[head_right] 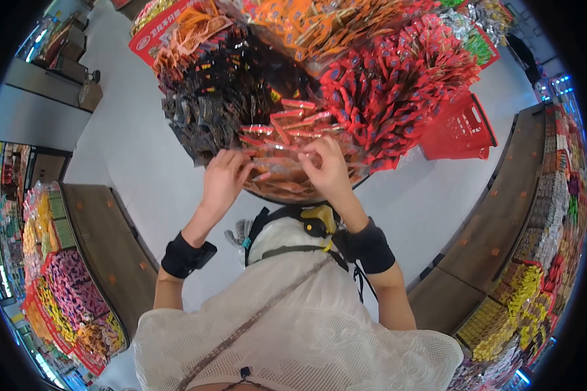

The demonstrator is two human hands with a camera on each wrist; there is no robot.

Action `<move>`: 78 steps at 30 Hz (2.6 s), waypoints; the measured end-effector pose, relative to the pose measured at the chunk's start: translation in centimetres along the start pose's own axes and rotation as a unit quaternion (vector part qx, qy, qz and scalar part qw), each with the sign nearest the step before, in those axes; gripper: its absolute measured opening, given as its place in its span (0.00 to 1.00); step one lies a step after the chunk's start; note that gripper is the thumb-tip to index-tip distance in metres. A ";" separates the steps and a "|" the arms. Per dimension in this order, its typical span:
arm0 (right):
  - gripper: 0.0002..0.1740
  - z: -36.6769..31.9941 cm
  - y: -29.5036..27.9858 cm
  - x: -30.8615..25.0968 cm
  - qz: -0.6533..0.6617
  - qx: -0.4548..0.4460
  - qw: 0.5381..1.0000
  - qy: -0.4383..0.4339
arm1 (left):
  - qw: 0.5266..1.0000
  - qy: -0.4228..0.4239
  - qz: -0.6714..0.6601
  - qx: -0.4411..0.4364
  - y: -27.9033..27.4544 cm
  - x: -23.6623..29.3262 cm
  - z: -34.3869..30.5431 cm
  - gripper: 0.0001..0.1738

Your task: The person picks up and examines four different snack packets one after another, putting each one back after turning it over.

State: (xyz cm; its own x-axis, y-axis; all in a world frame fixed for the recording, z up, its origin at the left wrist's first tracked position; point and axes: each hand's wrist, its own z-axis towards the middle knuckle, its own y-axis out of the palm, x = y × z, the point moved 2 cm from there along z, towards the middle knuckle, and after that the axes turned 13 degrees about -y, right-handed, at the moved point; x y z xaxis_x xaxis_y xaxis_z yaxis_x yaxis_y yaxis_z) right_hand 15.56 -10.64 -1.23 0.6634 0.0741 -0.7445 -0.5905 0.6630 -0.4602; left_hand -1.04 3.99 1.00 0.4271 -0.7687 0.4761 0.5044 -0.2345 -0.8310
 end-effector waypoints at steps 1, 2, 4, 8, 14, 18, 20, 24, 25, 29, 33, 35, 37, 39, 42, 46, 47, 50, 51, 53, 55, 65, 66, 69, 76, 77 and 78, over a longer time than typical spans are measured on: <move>0.06 -0.2 -0.2 -0.1 0.001 0.010 1.000 -0.003 | 1.000 0.003 -0.007 0.009 0.1 0.0 0.0 0.06; 0.06 -0.1 -0.4 -0.1 0.002 0.021 1.000 -0.008 | 1.000 -0.002 -0.011 0.005 0.0 0.2 0.1 0.07; 0.07 -0.5 -0.6 0.4 0.005 0.031 0.999 0.017 | 1.000 0.000 -0.014 0.019 0.5 0.1 0.0 0.07; 0.05 -0.9 -1.1 1.1 -0.003 0.032 0.999 0.009 | 0.998 -0.034 -0.032 0.030 1.2 0.2 -0.1 0.08; 0.05 -0.2 -2.7 -0.1 0.017 0.065 0.995 0.077 | 0.998 -0.034 -0.051 0.030 1.8 0.6 0.9 0.08; 0.05 -0.7 -3.2 1.2 0.003 0.070 0.995 0.066 | 0.999 -0.013 -0.044 0.024 2.4 1.8 1.2 0.10; 0.05 -0.6 -3.7 1.4 0.020 0.075 0.994 0.075 | 0.998 0.004 -0.048 0.033 2.4 2.6 1.5 0.11; 0.05 -0.1 -5.2 1.2 0.034 0.079 0.995 0.059 | 0.997 0.022 -0.065 0.045 2.9 4.4 2.2 0.11; 0.05 0.0 -5.7 1.0 0.056 0.078 0.992 0.078 | 0.996 0.028 -0.068 0.048 3.1 4.8 2.3 0.11; 0.05 -0.5 -7.4 2.5 0.043 0.090 0.994 0.049 | 0.995 0.042 -0.070 0.056 4.4 6.8 2.7 0.13; 0.05 -0.7 -10.1 3.4 0.061 0.097 0.992 0.057 | 0.997 0.012 -0.064 0.046 5.6 9.5 2.8 0.13; 0.05 -1.3 -11.5 4.2 0.073 0.102 0.989 0.073 | 0.996 0.025 -0.069 0.056 6.2 11.2 2.9 0.12; 0.05 -2.1 -12.9 4.7 0.096 0.124 0.986 0.053 | 0.996 0.031 -0.063 0.055 7.0 12.8 2.9 0.12; 0.05 -2.9 -15.0 5.3 0.070 0.104 0.991 0.043 | 0.997 0.031 -0.049 0.046 7.8 14.2 3.2 0.12; 0.05 -4.7 -18.0 6.6 0.058 0.102 0.992 0.042 | 0.999 -0.005 -0.013 0.044 9.4 16.0 3.3 0.14; 0.04 -6.8 -22.1 8.4 0.060 0.120 0.990 0.048 | 0.998 -0.041 -0.019 0.052 11.9 19.1 3.5 0.21; 0.04 -7.4 -22.9 9.0 0.059 0.120 0.990 0.049 | 0.998 -0.049 -0.020 0.032 12.6 19.8 3.5 0.24; 0.04 -8.8 -25.5 10.3 0.062 0.126 0.988 0.056 | 0.997 -0.038 -0.030 0.052 14.3 22.2 3.8 0.24; 0.04 -9.2 -26.2 10.6 0.065 0.129 0.988 0.060 | 0.997 -0.038 -0.034 0.057 14.7 23.0 3.9 0.24; 0.03 -9.8 -27.5 11.3 0.058 0.136 0.987 0.062 | 0.996 -0.035 -0.041 0.068 15.3 24.3 4.1 0.23; 0.03 -10.1 -28.5 11.7 0.061 0.138 0.986 0.069 | 0.996 -0.038 -0.048 0.071 15.8 25.4 4.2 0.23; 0.04 -8.1 -30.6 14.2 0.080 0.138 0.985 0.068 | 0.994 -0.012 -0.070 0.082 16.7 28.0 6.8 0.21; 0.04 -7.6 -30.8 14.6 0.080 0.138 0.985 0.067 | 0.994 -0.002 -0.081 0.069 16.9 28.5 7.2 0.21; 0.04 -5.7 -31.6 15.9 0.066 0.126 0.989 0.050 | 0.993 0.022 -0.110 0.042 17.4 30.2 8.9 0.20; 0.04 2.8 -35.1 20.5 0.054 0.119 0.991 -0.023 | 0.987 0.026 -0.154 0.029 17.9 33.0 15.6 0.19; 0.04 4.2 -35.7 21.2 0.049 0.117 0.991 -0.034 | 0.987 0.022 -0.157 0.027 18.1 33.1 16.3 0.19; 0.04 5.4 -36.2 21.8 0.043 0.115 0.991 -0.044 | 0.987 0.017 -0.159 0.025 18.4 33.1 16.9 0.19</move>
State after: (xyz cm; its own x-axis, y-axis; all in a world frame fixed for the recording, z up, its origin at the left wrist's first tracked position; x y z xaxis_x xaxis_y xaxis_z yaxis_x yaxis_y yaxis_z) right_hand 53.86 -28.97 1.85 0.6580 0.1957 -0.7271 -0.5331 0.8030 -0.2663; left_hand 35.03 -15.68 6.32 0.2167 -0.6812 0.6993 0.6452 -0.4377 -0.6263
